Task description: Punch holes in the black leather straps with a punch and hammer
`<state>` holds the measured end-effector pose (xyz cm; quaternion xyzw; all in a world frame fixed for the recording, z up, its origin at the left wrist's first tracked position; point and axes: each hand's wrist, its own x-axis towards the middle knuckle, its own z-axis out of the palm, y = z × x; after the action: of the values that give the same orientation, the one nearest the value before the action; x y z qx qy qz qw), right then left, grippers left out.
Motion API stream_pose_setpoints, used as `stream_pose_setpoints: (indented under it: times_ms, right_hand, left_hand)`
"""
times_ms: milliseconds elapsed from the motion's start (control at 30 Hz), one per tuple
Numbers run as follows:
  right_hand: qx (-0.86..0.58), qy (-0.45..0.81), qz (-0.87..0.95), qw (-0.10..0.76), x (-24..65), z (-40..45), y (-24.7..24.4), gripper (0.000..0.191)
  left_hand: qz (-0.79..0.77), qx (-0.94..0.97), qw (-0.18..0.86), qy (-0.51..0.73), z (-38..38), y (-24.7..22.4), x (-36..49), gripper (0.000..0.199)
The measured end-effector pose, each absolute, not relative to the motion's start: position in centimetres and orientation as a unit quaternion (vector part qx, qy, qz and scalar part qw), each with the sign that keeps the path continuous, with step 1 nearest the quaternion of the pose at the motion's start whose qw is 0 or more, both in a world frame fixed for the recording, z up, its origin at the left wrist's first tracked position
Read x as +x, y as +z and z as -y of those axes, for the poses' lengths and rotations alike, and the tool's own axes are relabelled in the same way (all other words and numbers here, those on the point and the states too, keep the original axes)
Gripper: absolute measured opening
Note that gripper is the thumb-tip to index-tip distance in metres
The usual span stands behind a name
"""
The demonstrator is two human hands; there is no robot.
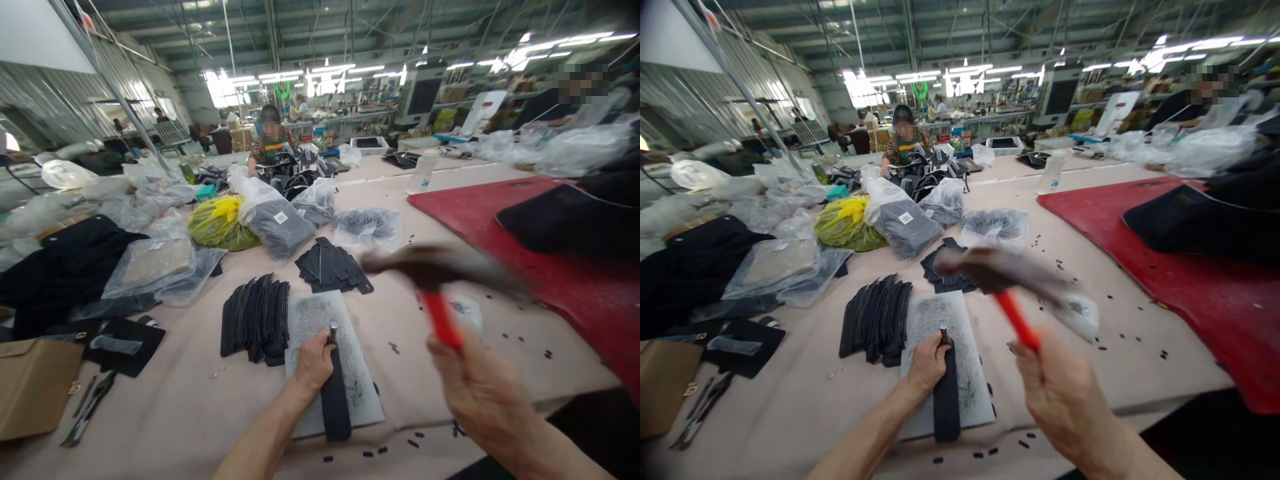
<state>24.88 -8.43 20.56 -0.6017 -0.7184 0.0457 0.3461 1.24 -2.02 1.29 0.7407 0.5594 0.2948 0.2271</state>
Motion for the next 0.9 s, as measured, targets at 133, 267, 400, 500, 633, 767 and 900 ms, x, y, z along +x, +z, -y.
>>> stream_pose_setpoints:
  times_ms: [133,267,400,500,633,767,900]
  right_hand:
    - [-0.591,0.053,0.792,0.147,26.6,8.5,17.4,0.027]
    - [-0.671,0.165,0.711,0.132,28.8,8.0,13.8,0.035]
    - [-0.715,0.262,0.636,0.125,29.7,7.0,8.1,0.04]
    - [-0.739,0.148,0.649,0.105,28.2,6.9,5.6,0.029]
    - [-0.629,0.078,0.753,0.177,22.6,8.1,5.7,0.048]
    - [-0.462,0.213,0.85,0.134,17.0,10.4,4.9,0.091]
    - [-0.448,0.224,0.858,0.115,15.5,11.6,3.0,0.109]
  left_hand:
    - [-0.559,0.742,0.228,0.29,1.9,1.4,1.2,0.012]
    - [-0.563,0.744,0.221,0.285,2.0,1.6,1.2,0.012]
    - [-0.557,0.75,0.218,0.283,2.1,1.7,1.2,0.012]
    - [-0.557,0.753,0.219,0.273,2.0,1.8,1.0,0.011]
    - [-0.563,0.755,0.223,0.25,1.9,2.0,0.9,0.01]
    - [-0.565,0.755,0.228,0.242,1.8,2.1,1.0,0.011]
    - [-0.582,0.708,0.277,0.289,0.5,2.8,1.2,0.012]
